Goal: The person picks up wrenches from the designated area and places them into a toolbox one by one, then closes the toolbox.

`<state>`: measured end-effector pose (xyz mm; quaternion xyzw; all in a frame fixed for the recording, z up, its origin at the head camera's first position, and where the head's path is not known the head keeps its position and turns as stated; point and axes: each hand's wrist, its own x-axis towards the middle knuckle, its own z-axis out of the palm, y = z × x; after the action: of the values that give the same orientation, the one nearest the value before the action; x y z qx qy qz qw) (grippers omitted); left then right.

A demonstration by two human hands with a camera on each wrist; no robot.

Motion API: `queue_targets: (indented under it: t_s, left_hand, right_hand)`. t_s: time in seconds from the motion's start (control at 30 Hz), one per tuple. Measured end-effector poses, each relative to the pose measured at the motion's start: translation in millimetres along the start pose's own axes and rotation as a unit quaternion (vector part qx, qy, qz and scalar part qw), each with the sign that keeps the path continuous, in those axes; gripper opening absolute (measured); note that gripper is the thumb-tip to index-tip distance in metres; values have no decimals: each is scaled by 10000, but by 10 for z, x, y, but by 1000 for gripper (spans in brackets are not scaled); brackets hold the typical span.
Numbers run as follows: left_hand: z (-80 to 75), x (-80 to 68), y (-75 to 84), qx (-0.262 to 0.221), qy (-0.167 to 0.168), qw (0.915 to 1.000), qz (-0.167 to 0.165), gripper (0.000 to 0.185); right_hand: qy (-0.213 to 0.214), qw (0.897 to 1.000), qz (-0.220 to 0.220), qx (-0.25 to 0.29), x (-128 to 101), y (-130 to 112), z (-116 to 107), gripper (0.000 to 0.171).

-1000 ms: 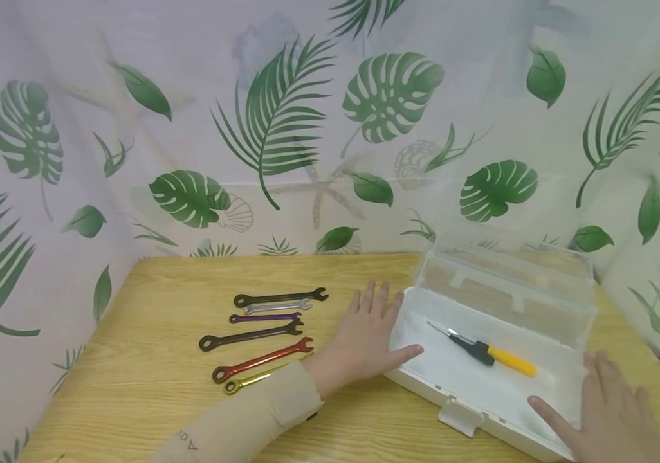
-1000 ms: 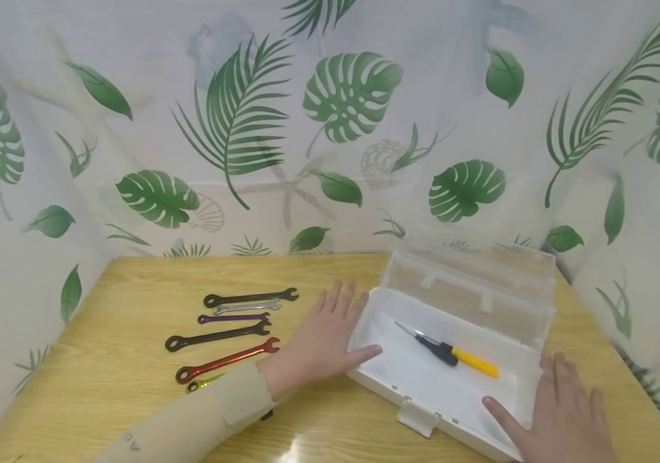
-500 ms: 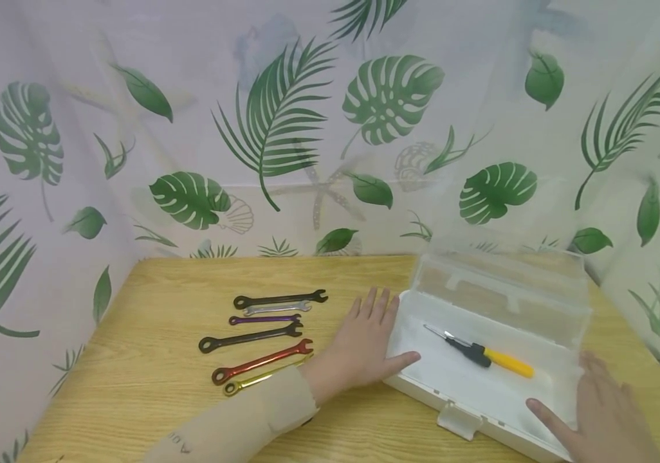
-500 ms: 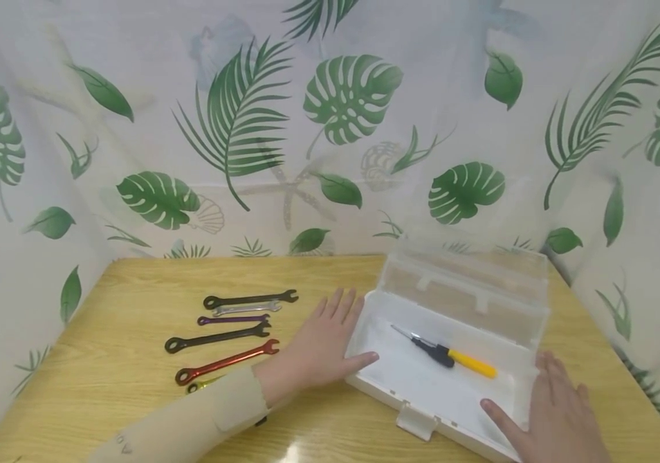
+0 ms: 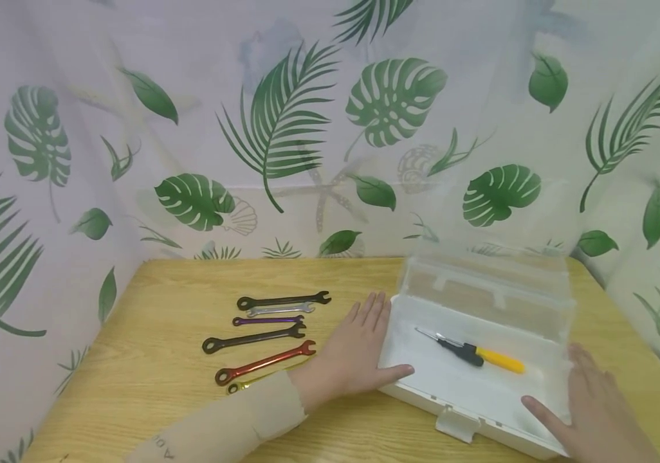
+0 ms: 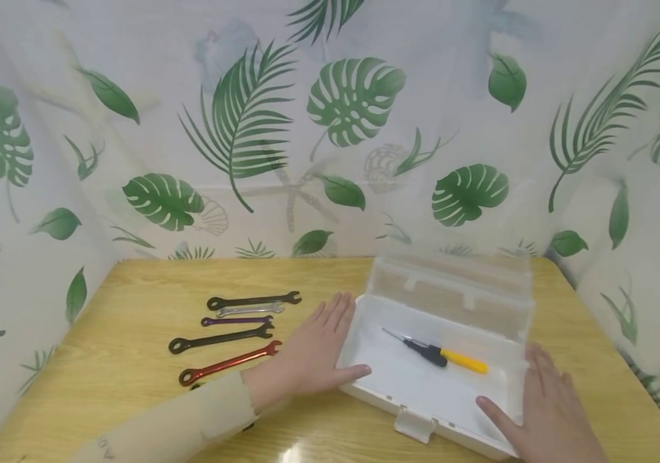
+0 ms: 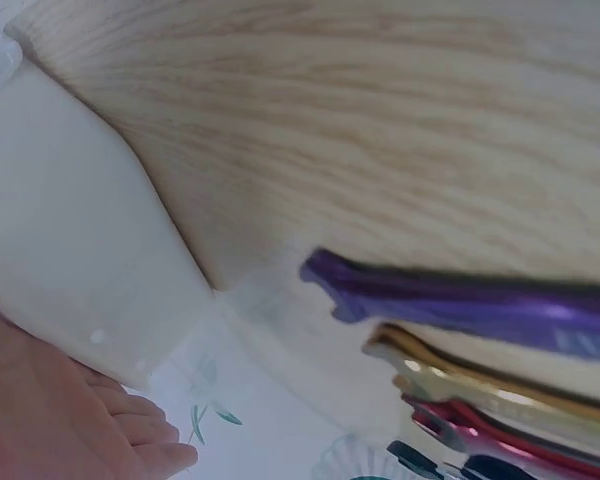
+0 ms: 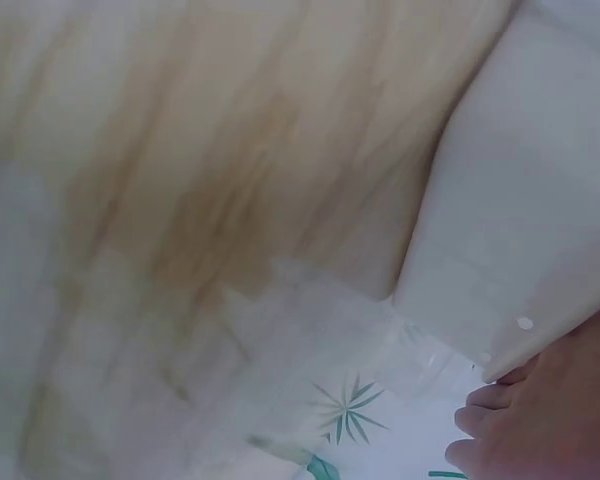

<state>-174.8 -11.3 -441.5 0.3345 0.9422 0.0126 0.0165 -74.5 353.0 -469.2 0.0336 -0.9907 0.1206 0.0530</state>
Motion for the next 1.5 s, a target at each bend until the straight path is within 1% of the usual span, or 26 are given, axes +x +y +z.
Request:
queue_targets:
  t_s: [0.03, 0.13, 0.23, 0.37, 0.57, 0.67, 0.77, 0.83, 1.1, 1.13, 1.23, 1.43, 1.5]
  left_hand:
    - [4, -13, -5, 14, -6, 10000, 27, 110]
    - [2, -50, -25, 17, -26, 10000, 70, 111]
    - [-10, -89, -50, 36, -68, 9999, 73, 113]
    - [-27, -142, -86, 107, -149, 9998, 83, 116]
    - [8, -233, -146, 177, -146, 9996, 189, 119]
    - [32, -283, -179, 284, -102, 9992, 247, 119]
    - [38, -322, -203, 284, -95, 9991, 296, 119]
    - [34, -348, -216, 230, -114, 9992, 304, 118]
    - [16, -447, -246, 267, -73, 9993, 238, 120]
    - [20, -458, -247, 256, -57, 9994, 231, 120]
    - [25, -494, -248, 205, -47, 9996, 175, 120]
    - [27, -544, -230, 243, -3, 9997, -24, 121]
    - [24, -553, -220, 288, -13, 9996, -65, 120]
  right_hand:
    - [-3, 10000, -28, 13, 5, -2, -5, 81]
    - [-189, 9998, -49, 59, 29, -13, -17, 94]
    - [-195, 9993, -237, 220, 51, -20, -13, 97]
    - [-101, 9981, -494, 342, 66, -32, 14, 99]
    - [-428, 9970, -491, 412, 119, -65, 9, 104]
    - [-381, 9967, -598, 388, 150, -79, 18, 104]
    - [-121, 9957, -844, 361, 180, -84, 28, 102]
    - [-34, 9949, -957, 312, 207, -90, 26, 101]
    - [-299, 9932, -1124, 21, 334, -144, -22, 97]
    - [-258, 9926, -1187, 21, 349, -147, -26, 97]
    - [-282, 9912, -1296, 55, 389, -164, -38, 97]
    - [-645, 9905, -1218, 44, 476, -190, -60, 104]
    - [-572, 9895, -1329, -9, 507, -181, -68, 104]
